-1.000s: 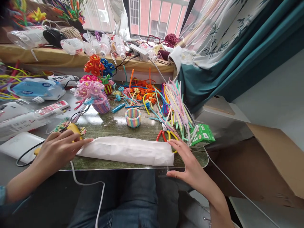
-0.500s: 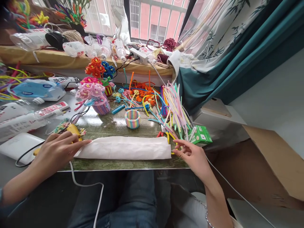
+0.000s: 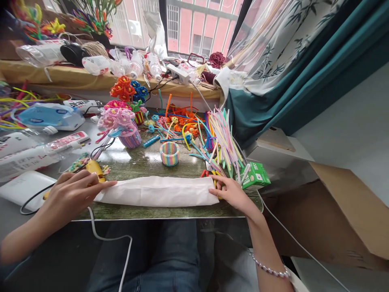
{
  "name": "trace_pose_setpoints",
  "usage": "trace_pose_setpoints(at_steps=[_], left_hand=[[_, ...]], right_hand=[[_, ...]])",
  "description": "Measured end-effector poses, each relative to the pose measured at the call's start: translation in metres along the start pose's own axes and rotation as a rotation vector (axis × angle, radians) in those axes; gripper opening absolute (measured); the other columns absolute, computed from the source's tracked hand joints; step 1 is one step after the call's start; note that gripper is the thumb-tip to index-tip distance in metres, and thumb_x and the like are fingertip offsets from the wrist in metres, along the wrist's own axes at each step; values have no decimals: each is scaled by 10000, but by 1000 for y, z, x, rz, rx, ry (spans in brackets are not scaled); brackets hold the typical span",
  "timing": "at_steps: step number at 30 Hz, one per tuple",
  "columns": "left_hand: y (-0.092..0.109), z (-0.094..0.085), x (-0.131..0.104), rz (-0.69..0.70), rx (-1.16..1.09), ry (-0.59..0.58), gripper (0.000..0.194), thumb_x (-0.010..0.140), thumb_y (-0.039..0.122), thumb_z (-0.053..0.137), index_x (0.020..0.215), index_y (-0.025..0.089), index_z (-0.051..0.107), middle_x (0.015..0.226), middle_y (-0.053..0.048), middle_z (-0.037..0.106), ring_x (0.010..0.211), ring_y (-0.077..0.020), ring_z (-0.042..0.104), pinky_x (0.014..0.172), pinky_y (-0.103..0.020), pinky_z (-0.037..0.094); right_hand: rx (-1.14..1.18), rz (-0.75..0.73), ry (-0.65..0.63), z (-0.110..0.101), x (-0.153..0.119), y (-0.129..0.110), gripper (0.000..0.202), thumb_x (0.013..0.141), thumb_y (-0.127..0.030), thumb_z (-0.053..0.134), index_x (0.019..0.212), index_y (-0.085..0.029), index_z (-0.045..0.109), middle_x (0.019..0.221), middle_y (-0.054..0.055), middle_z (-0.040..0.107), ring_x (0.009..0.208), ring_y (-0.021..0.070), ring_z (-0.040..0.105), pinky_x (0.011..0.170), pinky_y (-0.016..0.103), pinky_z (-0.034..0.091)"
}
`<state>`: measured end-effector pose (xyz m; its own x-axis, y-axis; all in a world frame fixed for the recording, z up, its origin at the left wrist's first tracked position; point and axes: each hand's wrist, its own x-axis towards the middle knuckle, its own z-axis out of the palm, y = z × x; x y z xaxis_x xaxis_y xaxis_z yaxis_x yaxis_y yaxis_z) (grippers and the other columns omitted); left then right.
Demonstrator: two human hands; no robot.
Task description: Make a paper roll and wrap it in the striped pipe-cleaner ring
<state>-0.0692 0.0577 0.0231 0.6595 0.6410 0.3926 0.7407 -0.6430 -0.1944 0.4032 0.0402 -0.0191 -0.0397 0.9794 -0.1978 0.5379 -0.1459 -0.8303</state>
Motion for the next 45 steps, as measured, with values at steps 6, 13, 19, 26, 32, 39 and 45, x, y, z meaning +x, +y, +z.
trace_pose_setpoints(at_steps=[6,13,19,26,32,39,45], left_hand=[[-1,2,-4,-16,-45,30,342,956,92,479,1142,263,710,754,0,631,783,-164,518,694,-306,304],[-5,5,-5,-151,-185,-42,309,1005,205,458,1156,286,716,753,5,629,797,-152,487,701,-300,310],[-5,3,-3,-136,-188,-53,338,1013,204,429,1133,282,735,702,3,580,759,-143,476,698,-286,319],[-2,5,-9,31,21,14,389,969,100,465,1213,311,682,708,8,605,776,-157,528,712,-301,338],[2,15,-21,154,164,-19,538,911,-20,404,1312,282,594,873,-6,696,906,-179,618,829,-325,396],[14,10,0,194,188,-69,457,889,-29,399,1185,190,669,842,-51,674,878,-204,632,758,-330,413],[21,13,-5,168,268,-120,515,879,-44,362,1202,196,683,1075,-77,723,1014,-207,642,870,-334,438]], right_hand=[[2,-59,35,-5,-6,-1,395,665,-536,801,823,-187,705,739,1,621,535,106,475,501,245,388],[36,-149,122,-6,-20,7,409,738,-576,750,827,-178,724,749,59,705,673,195,628,633,306,514],[-12,-321,160,-5,-21,12,213,819,-424,703,844,-234,796,765,47,705,705,193,634,637,301,499],[-132,-477,193,-1,-21,21,236,911,-305,562,861,-258,788,793,44,710,721,192,668,640,306,515],[-302,-601,204,0,-23,20,302,972,-274,475,912,-276,771,865,67,735,801,208,679,710,340,539],[-495,-706,161,-4,-21,16,342,1003,-207,409,1030,-243,748,889,89,731,842,218,662,787,382,543],[-617,-760,143,-8,-23,17,351,1003,-168,406,1124,-247,726,932,93,726,877,218,672,819,381,556]])
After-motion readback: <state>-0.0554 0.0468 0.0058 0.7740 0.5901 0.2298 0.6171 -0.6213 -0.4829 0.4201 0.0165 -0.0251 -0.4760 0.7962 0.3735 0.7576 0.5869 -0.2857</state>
